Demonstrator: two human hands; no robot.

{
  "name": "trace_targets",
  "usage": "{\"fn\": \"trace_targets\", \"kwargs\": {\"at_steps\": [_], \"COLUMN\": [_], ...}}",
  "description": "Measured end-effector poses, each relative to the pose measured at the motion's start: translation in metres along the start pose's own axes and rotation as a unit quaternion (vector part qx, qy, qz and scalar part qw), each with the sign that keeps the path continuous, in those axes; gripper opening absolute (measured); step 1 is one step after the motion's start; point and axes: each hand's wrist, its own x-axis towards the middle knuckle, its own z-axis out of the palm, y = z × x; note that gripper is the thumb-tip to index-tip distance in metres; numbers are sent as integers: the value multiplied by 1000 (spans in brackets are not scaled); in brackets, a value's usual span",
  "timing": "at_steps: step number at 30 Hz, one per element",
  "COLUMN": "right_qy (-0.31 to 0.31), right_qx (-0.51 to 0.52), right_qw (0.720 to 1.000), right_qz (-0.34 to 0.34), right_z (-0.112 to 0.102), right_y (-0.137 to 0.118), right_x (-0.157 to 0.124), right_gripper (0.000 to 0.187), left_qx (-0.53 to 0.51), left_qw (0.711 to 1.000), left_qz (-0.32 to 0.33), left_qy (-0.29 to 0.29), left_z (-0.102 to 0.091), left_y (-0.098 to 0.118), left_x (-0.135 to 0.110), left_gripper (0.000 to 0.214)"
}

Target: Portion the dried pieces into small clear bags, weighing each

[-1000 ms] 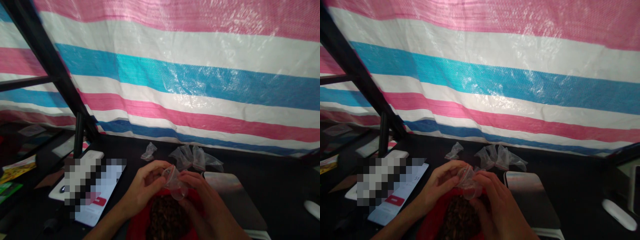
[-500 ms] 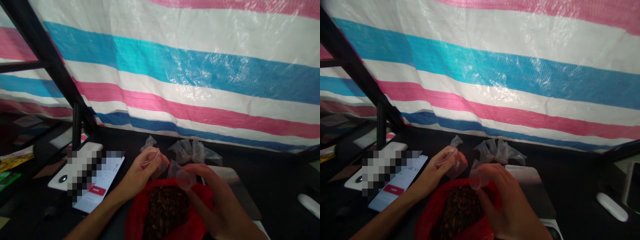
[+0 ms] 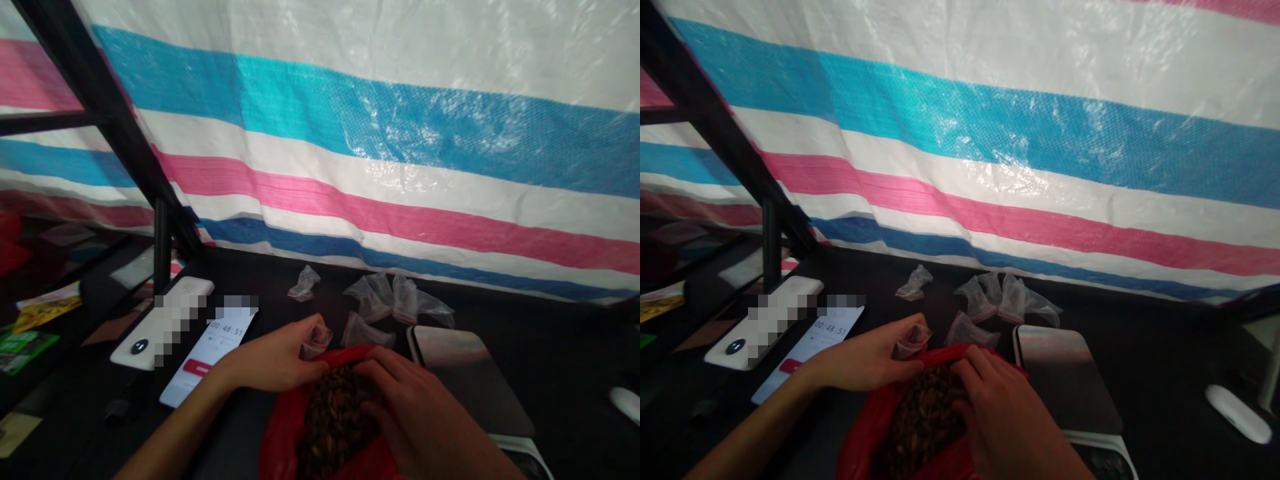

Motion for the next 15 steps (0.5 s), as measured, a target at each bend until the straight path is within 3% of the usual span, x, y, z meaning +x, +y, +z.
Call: {"fn": "trace_targets", "kwargs": {"at_steps": [6,15], "right_qy": [41,70], "right_qx": [45,66], "right_qw": [998,995], "right_qz": [-4,-37], "right_z": [8,19], "right_y": [-5,-3], "right_x": [6,8], "right_gripper": [35,43], "left_qx": [-119,-106], "left_qw": [992,986], "left_qz": [29,40], "left_qy": [41,119], "left_z": [9,12], "left_y": [-13,-10], "left_x": [13,17], "left_gripper": [17,6]}}
